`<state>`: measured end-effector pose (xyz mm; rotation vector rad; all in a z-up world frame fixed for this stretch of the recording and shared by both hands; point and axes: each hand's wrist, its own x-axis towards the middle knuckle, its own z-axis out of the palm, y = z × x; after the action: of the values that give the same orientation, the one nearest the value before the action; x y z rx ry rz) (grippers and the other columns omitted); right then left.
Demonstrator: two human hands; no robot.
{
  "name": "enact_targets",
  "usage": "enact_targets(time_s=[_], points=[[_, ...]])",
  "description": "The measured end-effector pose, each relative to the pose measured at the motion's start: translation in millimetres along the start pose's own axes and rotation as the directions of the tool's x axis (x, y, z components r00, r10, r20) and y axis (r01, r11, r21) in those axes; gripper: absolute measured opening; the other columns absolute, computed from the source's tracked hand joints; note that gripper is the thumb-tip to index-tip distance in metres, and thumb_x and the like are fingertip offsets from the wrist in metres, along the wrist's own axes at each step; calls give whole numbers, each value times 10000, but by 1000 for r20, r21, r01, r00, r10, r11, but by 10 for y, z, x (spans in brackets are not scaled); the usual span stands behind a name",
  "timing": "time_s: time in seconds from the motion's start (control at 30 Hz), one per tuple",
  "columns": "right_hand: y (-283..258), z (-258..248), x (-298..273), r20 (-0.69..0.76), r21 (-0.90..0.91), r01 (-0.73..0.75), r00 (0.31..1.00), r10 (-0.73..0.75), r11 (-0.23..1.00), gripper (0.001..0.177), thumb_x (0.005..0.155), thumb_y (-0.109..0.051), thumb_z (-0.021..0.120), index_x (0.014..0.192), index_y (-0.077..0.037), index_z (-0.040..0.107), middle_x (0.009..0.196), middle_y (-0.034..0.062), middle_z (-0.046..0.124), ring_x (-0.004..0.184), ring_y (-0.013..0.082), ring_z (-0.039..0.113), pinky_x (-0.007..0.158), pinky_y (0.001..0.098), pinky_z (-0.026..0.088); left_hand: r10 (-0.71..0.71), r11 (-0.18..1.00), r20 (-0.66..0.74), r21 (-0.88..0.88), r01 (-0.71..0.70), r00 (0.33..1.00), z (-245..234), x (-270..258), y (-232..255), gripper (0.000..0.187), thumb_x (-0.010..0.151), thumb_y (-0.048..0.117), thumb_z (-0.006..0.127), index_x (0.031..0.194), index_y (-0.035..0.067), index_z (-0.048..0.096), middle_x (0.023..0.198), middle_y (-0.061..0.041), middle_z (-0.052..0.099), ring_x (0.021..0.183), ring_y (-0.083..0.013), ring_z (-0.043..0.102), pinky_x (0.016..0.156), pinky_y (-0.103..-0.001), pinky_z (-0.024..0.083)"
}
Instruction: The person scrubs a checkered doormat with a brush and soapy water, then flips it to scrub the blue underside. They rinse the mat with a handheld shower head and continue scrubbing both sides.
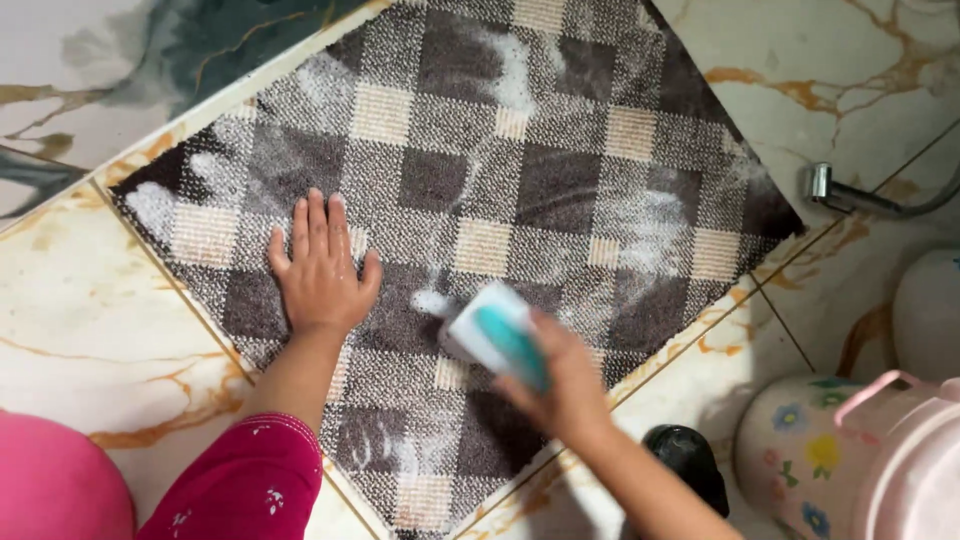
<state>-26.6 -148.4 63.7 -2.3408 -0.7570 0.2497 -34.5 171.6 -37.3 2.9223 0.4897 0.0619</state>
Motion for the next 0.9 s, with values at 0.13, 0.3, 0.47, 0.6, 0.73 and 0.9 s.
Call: enact_targets(time_s=[0.13, 0.3, 0.47, 0.6, 0.73, 0.9], points=[[-312, 171, -209, 216, -62, 130, 970, -114, 990, 704, 773, -311, 854, 1395, -176, 554, 1352, 280, 556, 1192, 452, 547, 957, 512, 512, -3, 1000, 2, -11, 3, 1000, -11, -2, 3, 808, 951, 470, 461, 1625, 50, 317, 1706, -172, 249, 1576, -288, 211, 1223, -558, 112], [692, -92, 128, 529, -346, 215, 848, 1, 913, 459, 969, -264, 623, 1420, -178, 614, 1144, 160, 698, 989, 374, 677, 799, 486, 556, -16, 1000, 21, 22, 16, 1000, 50, -15, 47, 809, 945, 482, 464, 1617, 56, 319, 1700, -172, 252, 1568, -285, 213, 1219, -563, 108], [1060, -615, 535, -465, -274, -204, 884, 56, 940, 710, 874, -120, 819, 1446, 117, 471, 1310, 316, 584, 1187, 449, 581, 1024, 494, 470, -1, 999, 9, 44, 1, 1000, 27, 20, -16, 801, 948, 476, 452, 1614, 54, 311, 1700, -168, 245, 1567, -281, 204, 1217, -549, 97], [453, 132, 253, -294, -267, -81, 956, -1, 960, 650, 811, -158, 824, 1352, 7, 503, 1116, 246, 612, 1002, 409, 581, 820, 520, 486, -9, 1000, 18, 17, 9, 1000, -5, 5, 8, 794, 956, 473, 445, 1616, 53, 309, 1702, -168, 237, 1570, -282, 195, 1225, -545, 92], [76, 98, 72, 96, -35, 372, 925, -368, 927, 675, 737, -170, 813, 1355, -189, 544, 1213, 286, 597, 1029, 400, 595, 835, 487, 535, -5, 1000, 17, -1, 5, 1000, -18, 7, 21, 793, 955, 469, 445, 1618, 55, 312, 1701, -167, 239, 1572, -282, 195, 1228, -547, 95], [877, -461, 662, -40, 622, -427, 820, 571, 656, 455, 953, -232, 695, 1332, 3, 606, 1306, 172, 573, 1170, 284, 585, 928, 390, 562, -13, 1000, 17, 11, 13, 1000, -1, -8, 9, 797, 948, 469, 456, 1613, 51, 323, 1705, -166, 243, 1574, -280, 200, 1225, -550, 98]])
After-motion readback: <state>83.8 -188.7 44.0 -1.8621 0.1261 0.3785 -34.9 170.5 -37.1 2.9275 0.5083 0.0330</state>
